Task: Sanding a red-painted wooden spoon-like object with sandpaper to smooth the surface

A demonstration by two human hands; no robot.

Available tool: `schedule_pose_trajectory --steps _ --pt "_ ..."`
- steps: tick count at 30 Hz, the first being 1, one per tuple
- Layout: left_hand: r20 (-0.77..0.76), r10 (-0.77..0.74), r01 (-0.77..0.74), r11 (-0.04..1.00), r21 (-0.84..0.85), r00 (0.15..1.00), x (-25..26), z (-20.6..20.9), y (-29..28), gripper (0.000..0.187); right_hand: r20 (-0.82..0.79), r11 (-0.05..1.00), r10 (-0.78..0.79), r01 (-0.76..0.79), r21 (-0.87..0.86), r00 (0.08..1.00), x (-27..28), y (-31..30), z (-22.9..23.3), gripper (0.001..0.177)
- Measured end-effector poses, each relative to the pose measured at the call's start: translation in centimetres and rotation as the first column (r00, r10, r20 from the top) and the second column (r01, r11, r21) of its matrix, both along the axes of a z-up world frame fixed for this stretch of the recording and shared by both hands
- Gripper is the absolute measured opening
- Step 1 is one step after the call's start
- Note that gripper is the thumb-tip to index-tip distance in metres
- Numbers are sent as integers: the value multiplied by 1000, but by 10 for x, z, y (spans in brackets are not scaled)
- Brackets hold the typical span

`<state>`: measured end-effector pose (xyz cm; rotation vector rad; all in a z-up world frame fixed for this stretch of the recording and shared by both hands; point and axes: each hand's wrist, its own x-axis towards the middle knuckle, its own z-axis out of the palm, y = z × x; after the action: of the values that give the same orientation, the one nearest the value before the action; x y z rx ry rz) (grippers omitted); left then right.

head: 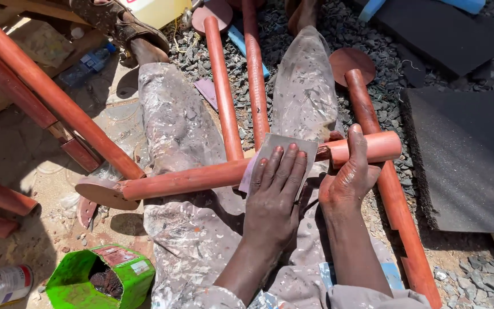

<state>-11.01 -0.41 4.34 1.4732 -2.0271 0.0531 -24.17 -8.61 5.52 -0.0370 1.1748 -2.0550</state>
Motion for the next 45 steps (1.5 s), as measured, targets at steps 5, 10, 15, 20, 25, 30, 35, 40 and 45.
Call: schedule_pose_trajectory --steps 5,10,15,20,25,30,35,40,45 --pt "92 112 -113 994 5 989 87 -29 12 59 78 985 -159 152 82 984 -1 -6 -3 77" --pt "-25 154 -155 987 -51 988 17 -11 0 51 17 986 -164 165 -15 986 9 7 10 61" --pt "-6 -75 75 997 -36 997 34 -11 -12 57 -26 996 -82 81 -46 996 8 25 50 60" --pt "-37 226 -226 974 -19 973 83 -27 4 49 35 993 -116 116 25 993 6 13 -5 36" --pt "-64 -38 39 999 10 997 -7 -10 0 51 208 995 -99 91 50 973 3 17 34 25" --pt "13 131 -132 991 20 991 98 -41 -5 51 206 970 -207 172 172 957 -8 6 18 37" --pt "-83 -35 37 999 17 996 -47 -21 -10 52 24 944 -215 202 260 976 -17 -2 -16 47" --pt "46 61 -62 998 18 997 65 -44 -22 53 102 968 -169 146 203 980 -110 -26 -161 27" --pt "13 263 -263 964 50 965 62 -30 -26 48 1 985 -48 47 166 999 -25 -6 -42 74"
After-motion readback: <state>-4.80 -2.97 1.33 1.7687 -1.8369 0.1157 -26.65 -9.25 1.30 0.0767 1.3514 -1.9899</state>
